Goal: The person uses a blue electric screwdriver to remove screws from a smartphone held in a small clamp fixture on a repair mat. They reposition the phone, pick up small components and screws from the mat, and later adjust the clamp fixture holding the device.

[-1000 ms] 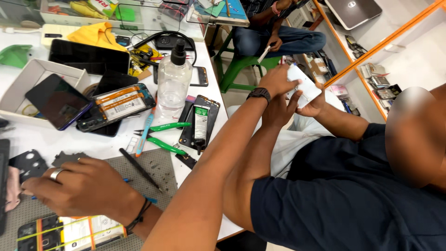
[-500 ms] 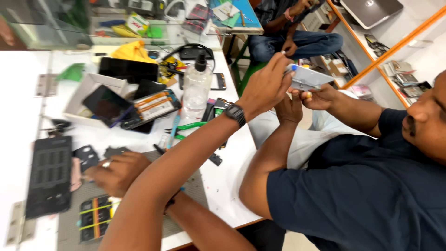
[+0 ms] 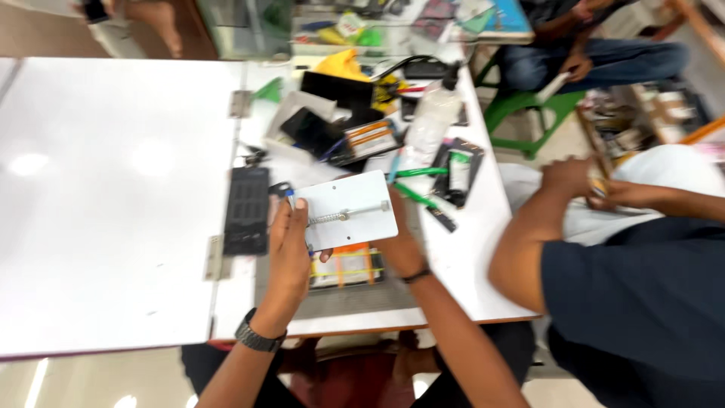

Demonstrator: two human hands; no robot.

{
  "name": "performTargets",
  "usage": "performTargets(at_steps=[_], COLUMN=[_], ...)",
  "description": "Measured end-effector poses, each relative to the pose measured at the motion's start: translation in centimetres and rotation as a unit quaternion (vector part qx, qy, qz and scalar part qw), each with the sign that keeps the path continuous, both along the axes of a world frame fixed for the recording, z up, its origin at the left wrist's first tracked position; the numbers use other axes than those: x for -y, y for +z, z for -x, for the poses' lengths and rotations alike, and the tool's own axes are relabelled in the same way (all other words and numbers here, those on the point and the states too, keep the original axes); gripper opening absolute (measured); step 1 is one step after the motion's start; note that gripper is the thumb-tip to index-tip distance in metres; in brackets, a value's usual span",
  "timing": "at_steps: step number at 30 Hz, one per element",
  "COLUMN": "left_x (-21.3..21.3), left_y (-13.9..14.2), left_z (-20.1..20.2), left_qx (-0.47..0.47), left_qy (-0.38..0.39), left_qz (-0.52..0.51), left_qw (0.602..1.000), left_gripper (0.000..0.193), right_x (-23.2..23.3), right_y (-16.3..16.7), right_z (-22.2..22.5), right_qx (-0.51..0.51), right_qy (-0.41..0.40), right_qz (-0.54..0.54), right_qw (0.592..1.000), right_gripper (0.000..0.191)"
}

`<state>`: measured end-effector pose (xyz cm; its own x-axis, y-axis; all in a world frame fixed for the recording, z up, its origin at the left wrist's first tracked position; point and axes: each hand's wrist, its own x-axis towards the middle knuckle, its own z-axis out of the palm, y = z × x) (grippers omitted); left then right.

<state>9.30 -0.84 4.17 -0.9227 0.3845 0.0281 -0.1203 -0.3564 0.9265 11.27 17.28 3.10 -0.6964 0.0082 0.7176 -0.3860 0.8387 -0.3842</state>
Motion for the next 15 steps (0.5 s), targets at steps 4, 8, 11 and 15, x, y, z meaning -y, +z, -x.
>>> performTargets(at_steps=[4, 8, 11, 15], left_x=[3.1, 2.6, 2.5, 3.4], left_y=[-1.7, -4.5, -5.8, -5.5], left_z=[-0.1, -0.2, -0.3, 0.3], left_qx=[0.042, -0.166, -0.168, -0.165], left_qy=[0.037, 0.012, -0.070, -0.152], left_qz=[0.107, 0.175, 0.189, 0.217], left_qw=[0.993, 0.970, 0.965, 0.950], left_gripper=[0.066, 0.072, 0.073, 0.066], right_x=[-0.6, 0.8, 1.7, 1.1], right_y=[0.3, -1.2, -3.8, -6.3], right_z=[-2.1, -6.1, -7.1, -7.5], right_qx=[0.205, 0.187, 0.148, 0.139], right_qy=[0.093, 0.161, 0.097, 0.029], right_qz=[0.491, 0.527, 0.505, 0.576], right_qw=[0.842, 0.814, 0.845, 0.805], right_gripper=[0.042, 0.047, 0.041, 0.033])
